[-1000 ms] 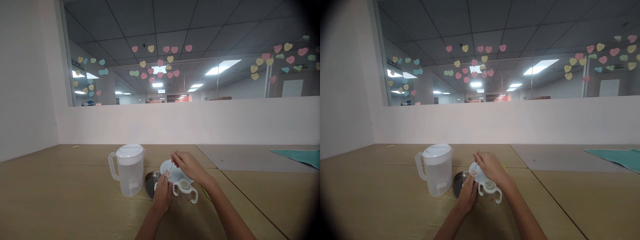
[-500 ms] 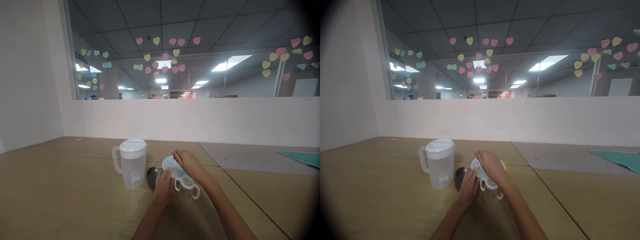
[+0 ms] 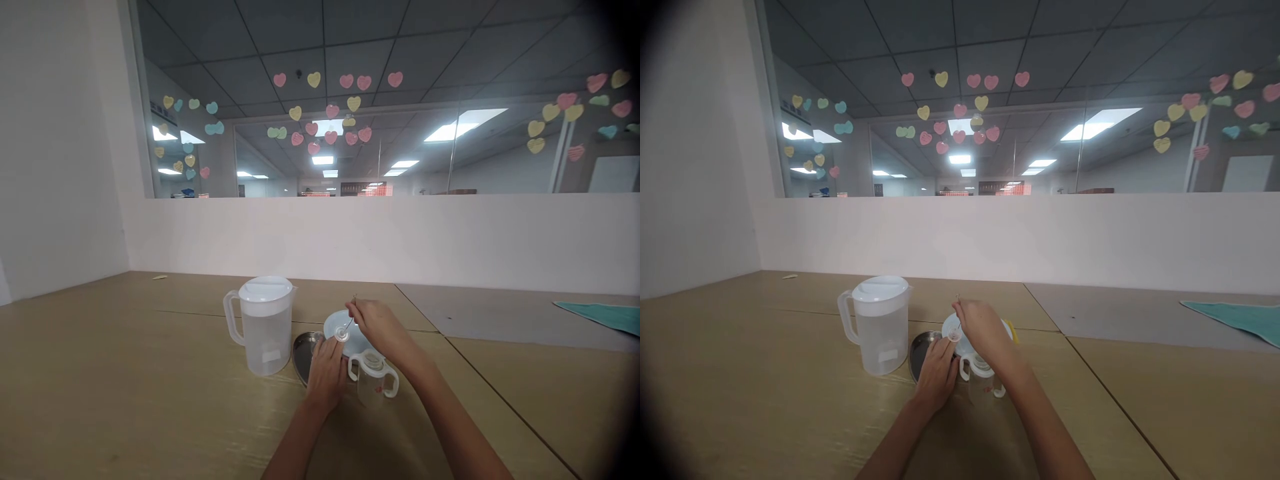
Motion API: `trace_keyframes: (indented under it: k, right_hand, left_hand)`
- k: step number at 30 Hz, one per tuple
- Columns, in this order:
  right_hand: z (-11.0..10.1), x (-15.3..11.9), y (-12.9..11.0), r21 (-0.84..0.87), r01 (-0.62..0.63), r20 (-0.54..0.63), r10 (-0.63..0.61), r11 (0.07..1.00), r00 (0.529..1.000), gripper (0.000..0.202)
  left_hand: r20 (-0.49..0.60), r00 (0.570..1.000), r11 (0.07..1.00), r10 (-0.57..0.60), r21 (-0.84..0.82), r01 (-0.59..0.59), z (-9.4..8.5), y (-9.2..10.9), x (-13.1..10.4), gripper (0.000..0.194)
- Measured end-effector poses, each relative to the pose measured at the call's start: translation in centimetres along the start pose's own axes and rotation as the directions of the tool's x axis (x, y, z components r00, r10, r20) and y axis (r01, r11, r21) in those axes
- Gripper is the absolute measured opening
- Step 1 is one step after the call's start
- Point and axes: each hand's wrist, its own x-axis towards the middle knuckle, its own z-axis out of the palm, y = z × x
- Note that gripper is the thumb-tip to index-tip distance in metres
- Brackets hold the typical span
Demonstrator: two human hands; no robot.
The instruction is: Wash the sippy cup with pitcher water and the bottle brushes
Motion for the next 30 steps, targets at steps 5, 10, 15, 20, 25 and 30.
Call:
trace_keyframes:
  k: [5, 10, 15, 20, 25, 30]
  right_hand:
    - [-0.3, 0.0, -0.2, 0.021, -0.040, 0.000, 0.040, 0.999, 0.999, 0.037]
    - [-0.4, -0.1, -0.5, 0.083, -0.012, 0.007, 0.012, 0.996, 1.000, 0.039]
    - [-0.4, -0.2, -0.7, 0.068, -0.019, -0.001, 0.019, 0.998, 1.000, 0.039]
    - [0.1, -0.1, -0.6, 0.020, -0.017, 0.012, 0.017, 1.000, 1.000, 0.039]
    - [1.6, 0.0, -0.2, -0.068, 0.052, 0.020, -0.051, 0.996, 0.998, 0.042]
    - [3.1, 0.5, 0.2, -0.119, 0.067, 0.034, -0.064, 0.991, 0.997, 0.041]
  left_hand:
    - [0.020, 1.000, 1.000, 0.022, -0.007, -0.022, 0.2, -0.4, 0.0, 0.048]
    - [0.000, 1.000, 0.999, 0.023, -0.029, -0.023, 0.4, -0.6, 0.0, 0.047]
    - [0.017, 0.999, 0.999, 0.045, -0.018, -0.045, 0.5, -0.6, 0.0, 0.050]
    - [0.018, 0.997, 0.998, 0.069, 0.002, -0.069, 0.8, -0.8, -0.2, 0.053]
    - [-0.019, 0.996, 0.996, 0.087, -0.013, -0.088, 1.3, -1.1, -0.6, 0.056]
    - [0.021, 0.997, 0.995, 0.079, -0.064, -0.078, 0.4, -0.7, -0.6, 0.057]
